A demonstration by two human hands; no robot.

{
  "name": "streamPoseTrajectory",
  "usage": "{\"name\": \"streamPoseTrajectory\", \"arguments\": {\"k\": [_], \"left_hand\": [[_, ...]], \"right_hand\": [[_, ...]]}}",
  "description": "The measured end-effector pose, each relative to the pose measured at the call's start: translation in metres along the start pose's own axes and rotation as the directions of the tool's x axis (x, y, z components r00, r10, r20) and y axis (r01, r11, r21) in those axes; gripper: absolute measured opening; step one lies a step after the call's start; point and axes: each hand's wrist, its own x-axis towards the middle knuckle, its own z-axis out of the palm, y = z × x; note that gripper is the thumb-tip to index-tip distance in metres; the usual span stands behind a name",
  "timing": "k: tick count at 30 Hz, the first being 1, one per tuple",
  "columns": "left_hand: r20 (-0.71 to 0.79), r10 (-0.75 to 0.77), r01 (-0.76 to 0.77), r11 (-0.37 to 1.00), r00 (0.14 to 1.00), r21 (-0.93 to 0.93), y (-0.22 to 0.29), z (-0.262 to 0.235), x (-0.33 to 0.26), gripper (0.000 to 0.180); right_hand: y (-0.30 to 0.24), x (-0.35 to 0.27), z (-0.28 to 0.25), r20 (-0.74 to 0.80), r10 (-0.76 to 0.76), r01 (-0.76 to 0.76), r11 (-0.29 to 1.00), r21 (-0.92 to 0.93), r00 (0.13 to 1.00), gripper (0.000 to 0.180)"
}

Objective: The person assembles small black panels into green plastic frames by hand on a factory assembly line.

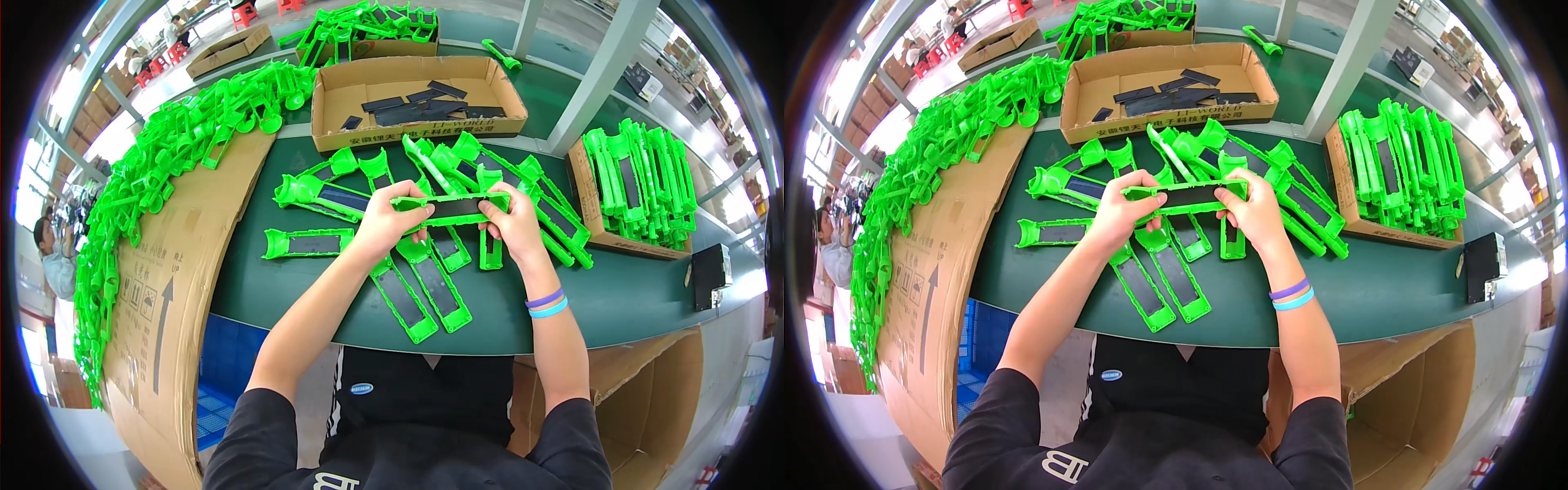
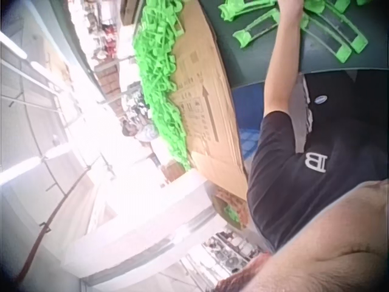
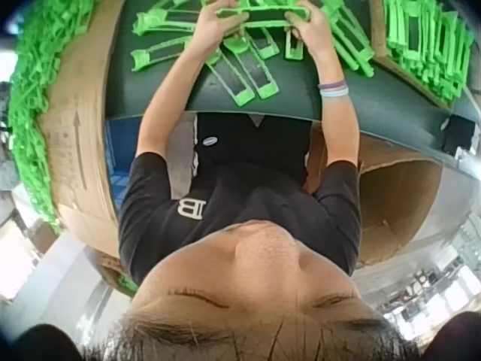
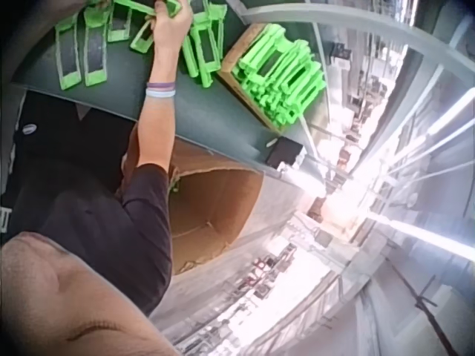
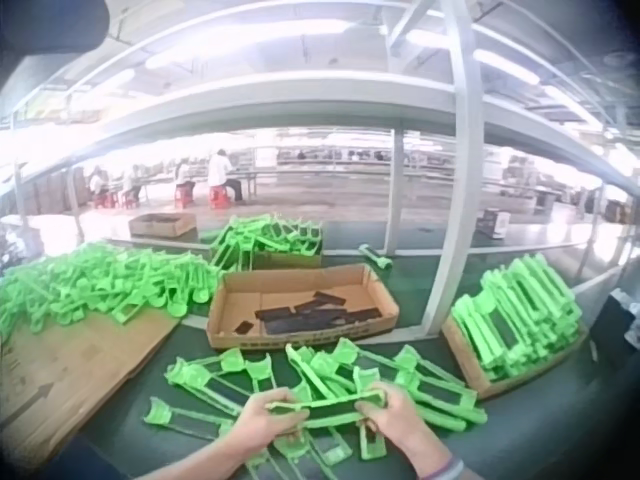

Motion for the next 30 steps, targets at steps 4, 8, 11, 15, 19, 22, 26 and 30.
{"name": "streamPoseTrajectory", "arguments": {"k": [4,8,11,15,19,22,26,30], "left_hand": [[0.026,0.064,-0.057,0.975,0.998,-0.214,0.002,-0.004,0.005,0.017],[0.001,0.215,-0.172,0.783,0.977,-0.598,-0.007,-0.013,0.013,0.041],[-0.059,0.127,-0.115,0.499,0.990,-0.859,-0.004,-0.003,0.017,0.058],[-0.211,0.034,-0.204,0.450,0.977,-0.869,-0.005,-0.020,0.011,0.046],[-0.140,0.049,-0.142,0.581,0.989,-0.801,0.003,-0.009,0.008,0.048],[-0.125,0.070,-0.133,0.770,0.990,-0.624,0.001,0.012,0.000,0.052],[-0.163,0.112,-0.178,0.855,0.980,-0.488,-0.005,0.025,-0.006,0.052],[-0.189,0.045,-0.140,0.839,0.981,-0.526,-0.002,0.025,-0.004,0.051]], "right_hand": [[-0.008,0.001,0.002,0.047,-0.087,0.074,0.971,0.227,0.995,0.012],[-0.012,-0.010,0.019,-0.062,-0.460,0.452,0.885,-0.108,0.886,0.028],[-0.013,-0.018,0.030,0.345,-0.679,0.706,0.367,-0.605,0.648,0.051],[-0.017,-0.031,0.052,0.613,-0.469,0.766,0.481,-0.427,0.636,0.067],[-0.008,-0.026,0.046,0.471,-0.181,0.097,0.975,0.198,0.863,0.061],[-0.006,-0.029,0.050,0.472,0.097,-0.191,0.969,0.156,0.876,0.035],[0.000,-0.034,0.062,0.492,0.148,-0.265,0.948,0.177,0.858,0.018],[0.001,-0.035,0.065,0.465,0.124,-0.238,0.952,0.194,0.876,0.016]]}}
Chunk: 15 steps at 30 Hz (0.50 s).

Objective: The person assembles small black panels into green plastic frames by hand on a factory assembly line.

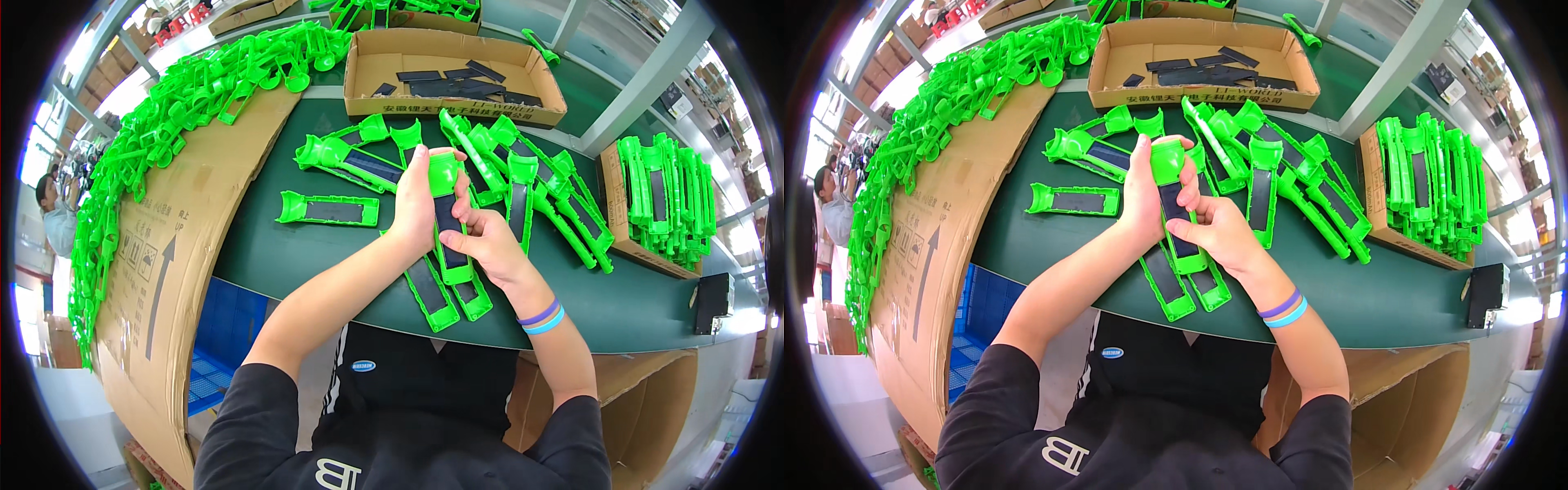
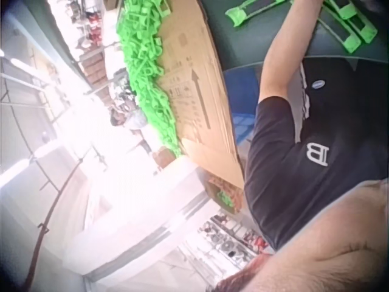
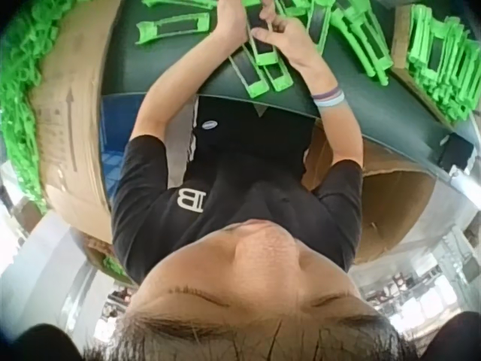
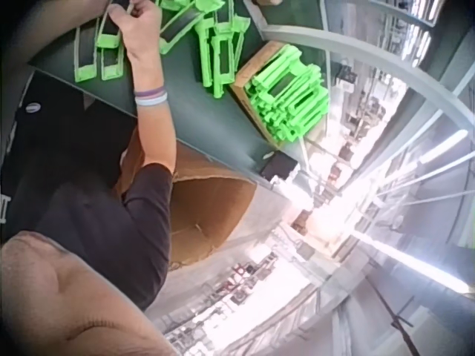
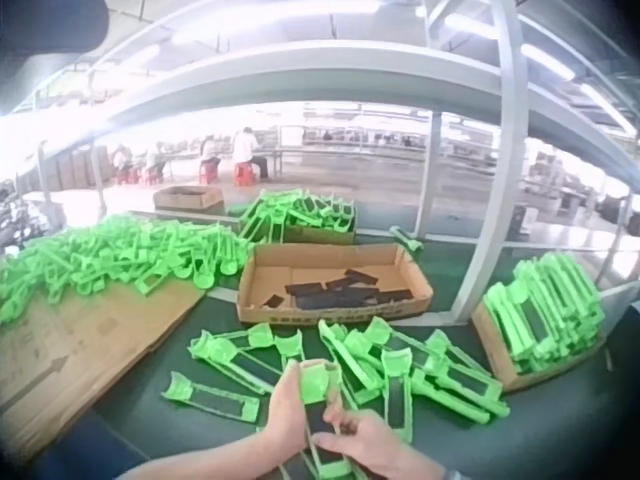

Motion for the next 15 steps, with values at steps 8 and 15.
{"name": "streamPoseTrajectory", "arguments": {"k": [8,15], "left_hand": [[-0.026,-0.063,0.060,0.992,0.998,-0.107,0.002,0.003,0.003,0.050],[-0.016,-0.014,0.013,0.998,1.000,-0.066,0.000,0.003,0.004,0.054]], "right_hand": [[0.003,-0.002,0.008,-0.063,-0.037,0.040,0.998,0.047,0.997,0.015],[0.001,-0.001,0.002,-0.062,-0.037,0.035,0.999,-0.030,0.997,0.021]]}}
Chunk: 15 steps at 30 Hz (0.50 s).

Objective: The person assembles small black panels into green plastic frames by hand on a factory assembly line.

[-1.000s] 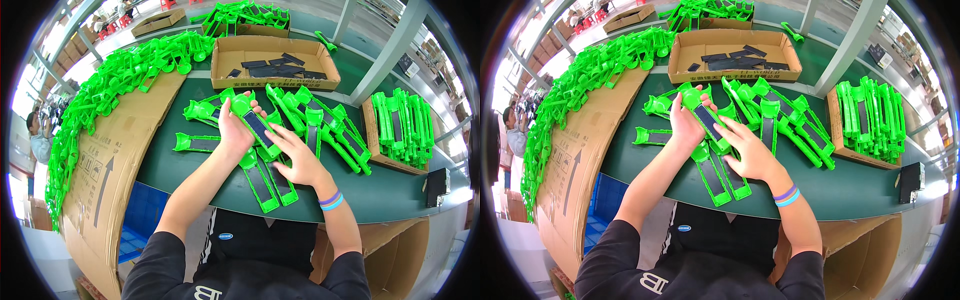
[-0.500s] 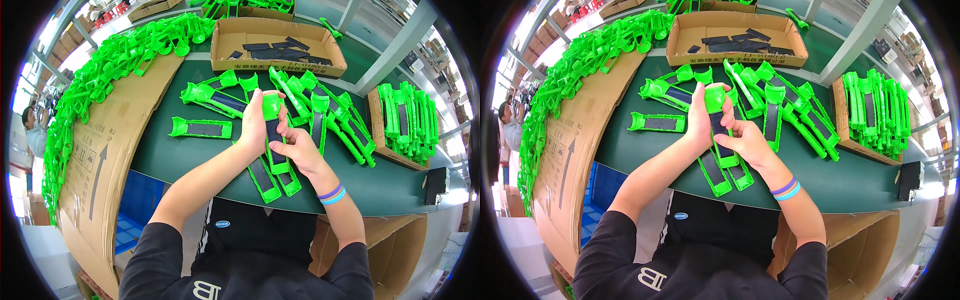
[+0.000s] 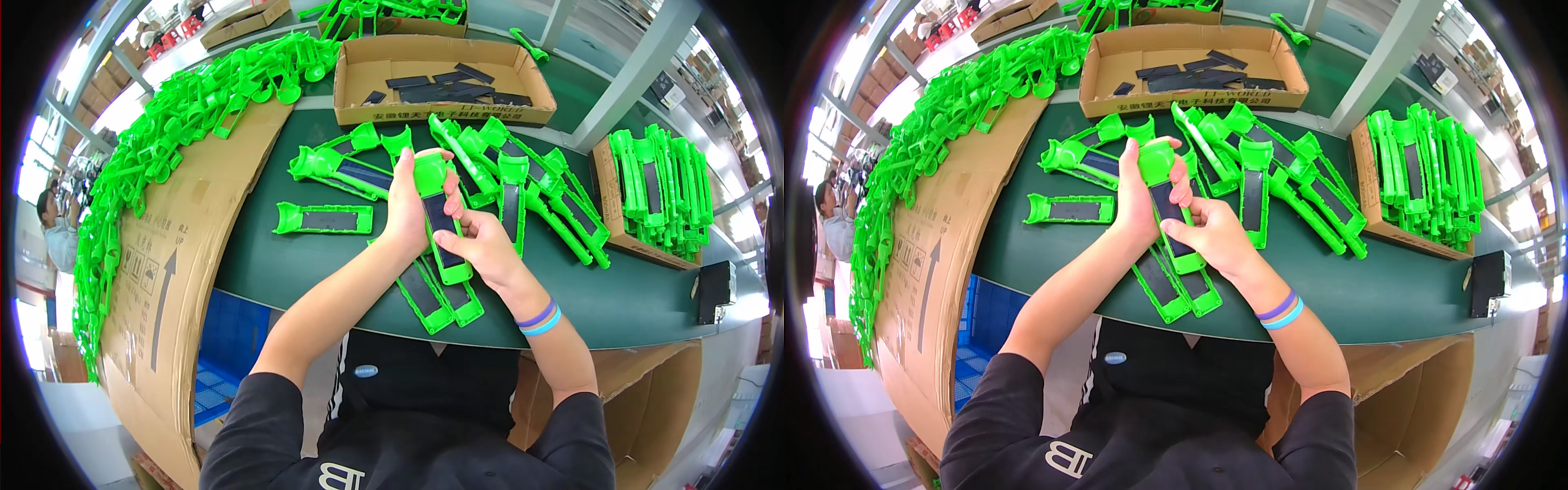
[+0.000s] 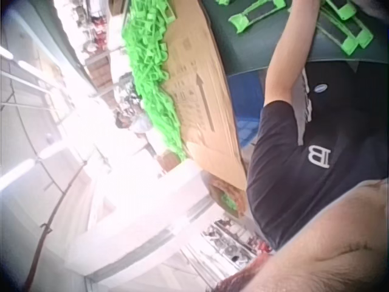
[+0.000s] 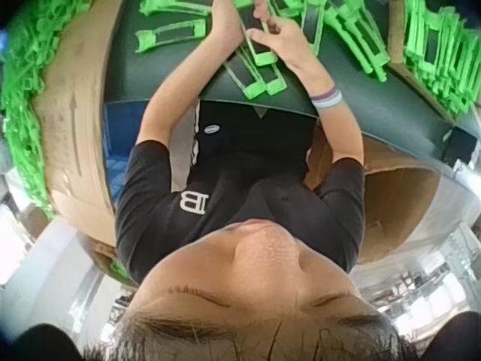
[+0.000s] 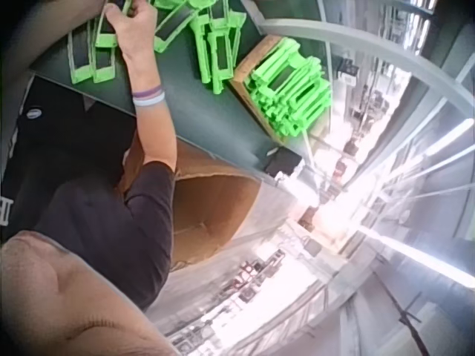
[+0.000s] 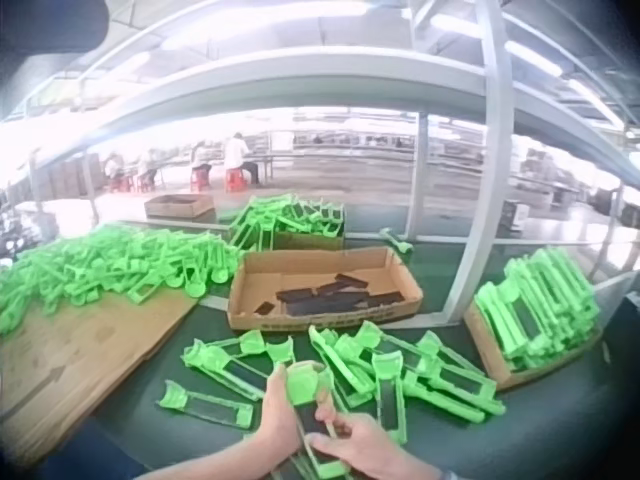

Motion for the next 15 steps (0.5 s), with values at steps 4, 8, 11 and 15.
{"name": "streamPoseTrajectory", "arguments": {"k": [4,8,11,15], "left_hand": [[0.073,0.074,-0.074,0.997,0.995,-0.002,0.005,-0.004,0.002,0.054],[0.094,0.102,-0.096,0.993,0.990,-0.065,0.012,-0.011,0.004,0.051],[0.104,0.087,-0.077,0.993,0.991,-0.095,0.010,-0.011,0.006,0.051],[0.163,0.083,-0.073,0.995,0.983,-0.068,0.010,-0.018,0.008,0.050]], "right_hand": [[-0.009,-0.002,-0.005,-0.022,-0.061,0.061,0.998,-0.030,0.998,0.024],[-0.010,0.002,-0.013,-0.055,-0.122,0.123,0.992,0.016,0.991,0.024],[-0.003,0.003,-0.023,-0.030,-0.099,0.101,0.994,0.038,0.995,0.023],[0.000,0.008,-0.022,-0.010,-0.068,0.068,0.998,-0.012,0.998,0.023]]}}
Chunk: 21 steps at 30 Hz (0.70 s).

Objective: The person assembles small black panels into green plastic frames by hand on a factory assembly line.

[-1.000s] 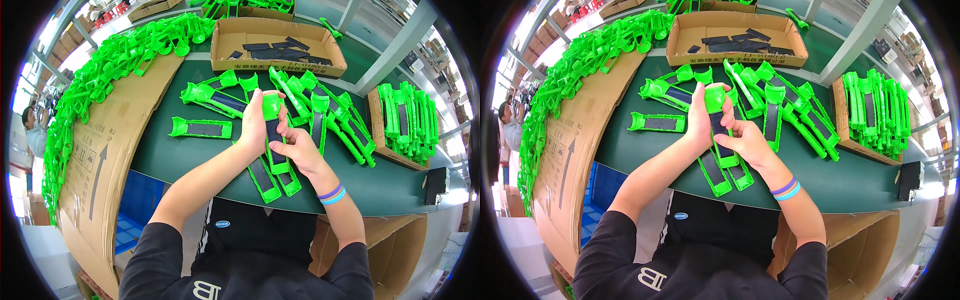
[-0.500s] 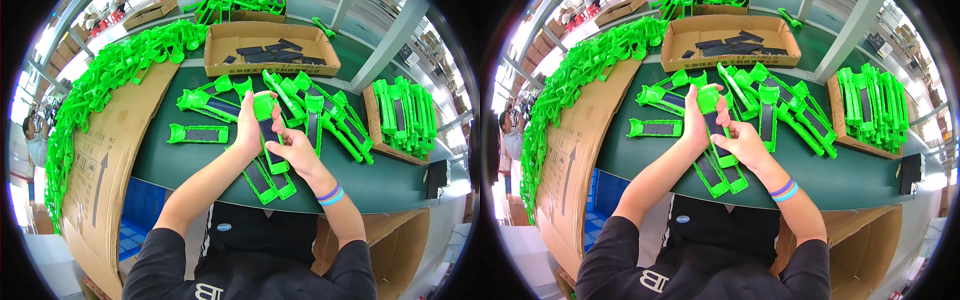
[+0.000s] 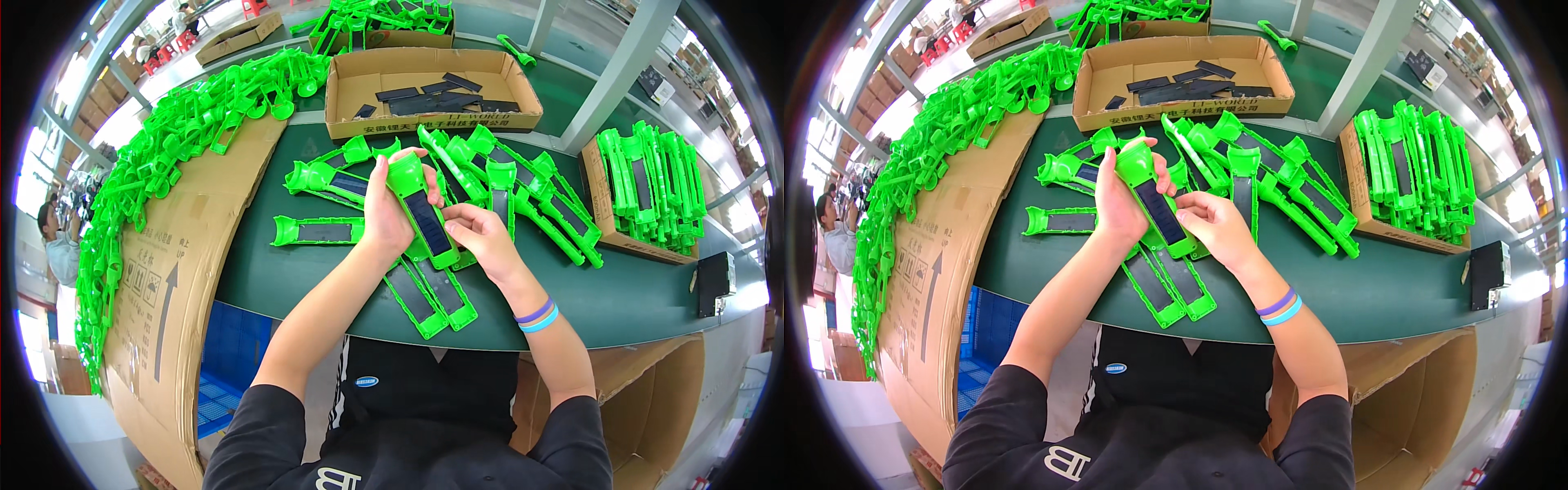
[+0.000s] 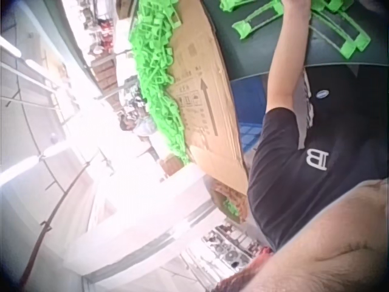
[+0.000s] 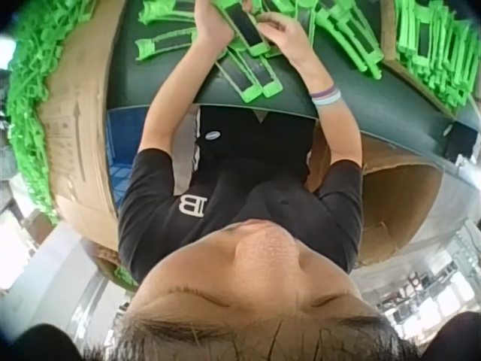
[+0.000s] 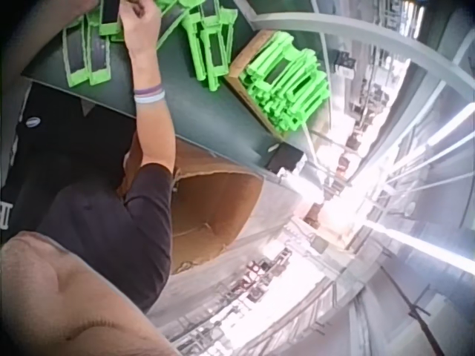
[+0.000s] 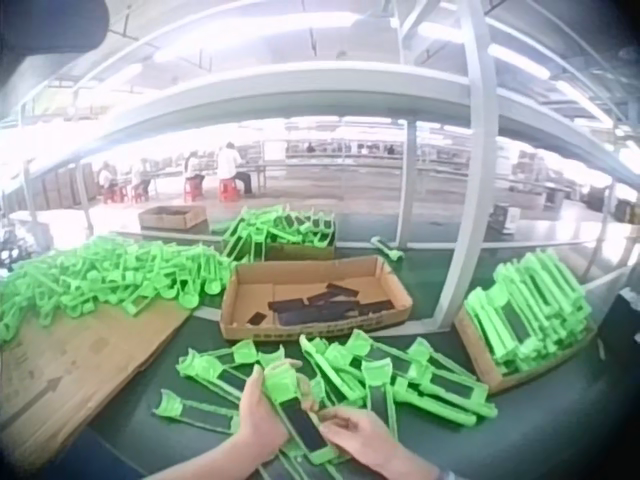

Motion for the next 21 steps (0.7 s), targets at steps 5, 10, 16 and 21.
{"name": "streamPoseTrajectory", "arguments": {"k": [5,10,16,21], "left_hand": [[-0.025,0.000,-0.001,1.000,1.000,-0.010,0.001,0.004,0.001,0.050],[-0.035,0.074,-0.077,0.994,0.997,-0.077,-0.003,0.001,0.004,0.049],[-0.064,0.416,-0.349,0.828,0.907,0.439,-0.003,0.001,0.005,0.052],[0.254,0.613,-0.401,0.113,0.748,0.909,0.007,-0.010,0.004,0.035]], "right_hand": [[-0.001,0.001,-0.001,-0.003,-0.033,0.032,0.996,-0.077,0.999,0.023],[-0.008,-0.005,0.012,-0.078,-0.183,0.144,0.924,-0.354,0.980,0.042],[-0.006,-0.004,0.012,0.092,-0.503,0.354,0.457,-0.816,0.860,0.060],[-0.022,-0.002,0.001,0.061,-0.745,0.330,0.219,-0.918,0.665,0.057]]}}
